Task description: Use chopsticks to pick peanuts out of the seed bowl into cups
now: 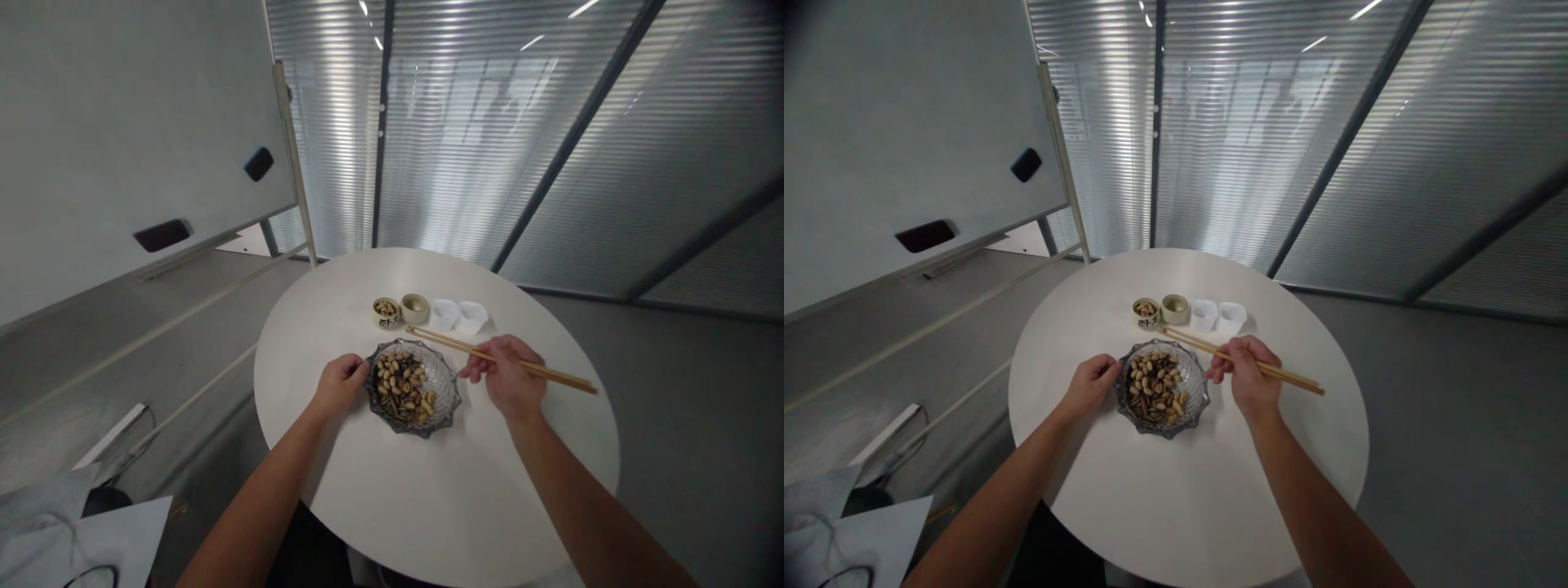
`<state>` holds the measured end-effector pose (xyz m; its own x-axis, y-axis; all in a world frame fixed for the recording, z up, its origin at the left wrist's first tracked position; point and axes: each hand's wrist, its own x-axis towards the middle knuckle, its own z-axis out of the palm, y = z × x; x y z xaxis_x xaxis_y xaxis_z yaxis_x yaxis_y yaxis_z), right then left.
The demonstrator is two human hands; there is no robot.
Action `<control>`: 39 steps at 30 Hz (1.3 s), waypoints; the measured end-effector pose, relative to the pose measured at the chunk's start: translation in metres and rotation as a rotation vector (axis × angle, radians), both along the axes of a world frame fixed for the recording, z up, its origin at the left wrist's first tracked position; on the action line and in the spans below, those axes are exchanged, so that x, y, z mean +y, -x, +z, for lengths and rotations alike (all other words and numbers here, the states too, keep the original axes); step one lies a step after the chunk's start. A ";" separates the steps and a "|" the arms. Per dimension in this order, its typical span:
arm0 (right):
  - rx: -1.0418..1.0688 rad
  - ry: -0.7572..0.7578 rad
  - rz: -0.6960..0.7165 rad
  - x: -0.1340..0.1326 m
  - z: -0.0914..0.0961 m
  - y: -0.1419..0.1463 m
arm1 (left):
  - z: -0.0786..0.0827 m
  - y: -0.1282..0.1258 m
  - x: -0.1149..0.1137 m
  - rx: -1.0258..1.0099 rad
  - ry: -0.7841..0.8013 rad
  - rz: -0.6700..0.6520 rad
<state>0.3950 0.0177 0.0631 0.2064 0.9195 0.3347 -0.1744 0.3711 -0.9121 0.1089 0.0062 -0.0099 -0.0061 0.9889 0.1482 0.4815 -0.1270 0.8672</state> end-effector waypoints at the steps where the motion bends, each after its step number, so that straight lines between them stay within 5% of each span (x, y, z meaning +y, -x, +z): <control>1: 0.001 -0.006 -0.002 0.010 0.002 0.006 | 0.000 0.000 0.000 0.003 -0.001 -0.002; 9: -0.102 0.046 0.031 0.075 0.004 0.051 | -0.001 -0.001 0.000 -0.014 -0.004 0.002; 17: -0.120 0.080 0.059 0.082 0.001 0.052 | -0.001 0.000 0.000 -0.012 0.007 0.005; 26: -0.162 0.092 0.092 0.018 0.015 0.001 | -0.001 0.000 0.000 0.012 -0.003 -0.002; 32: -0.302 0.190 0.109 -0.038 -0.007 -0.039 | -0.002 0.000 0.001 -0.004 -0.017 -0.011; 39: -0.402 0.242 0.133 -0.058 -0.025 -0.046 | 0.002 -0.001 -0.001 0.007 -0.022 -0.011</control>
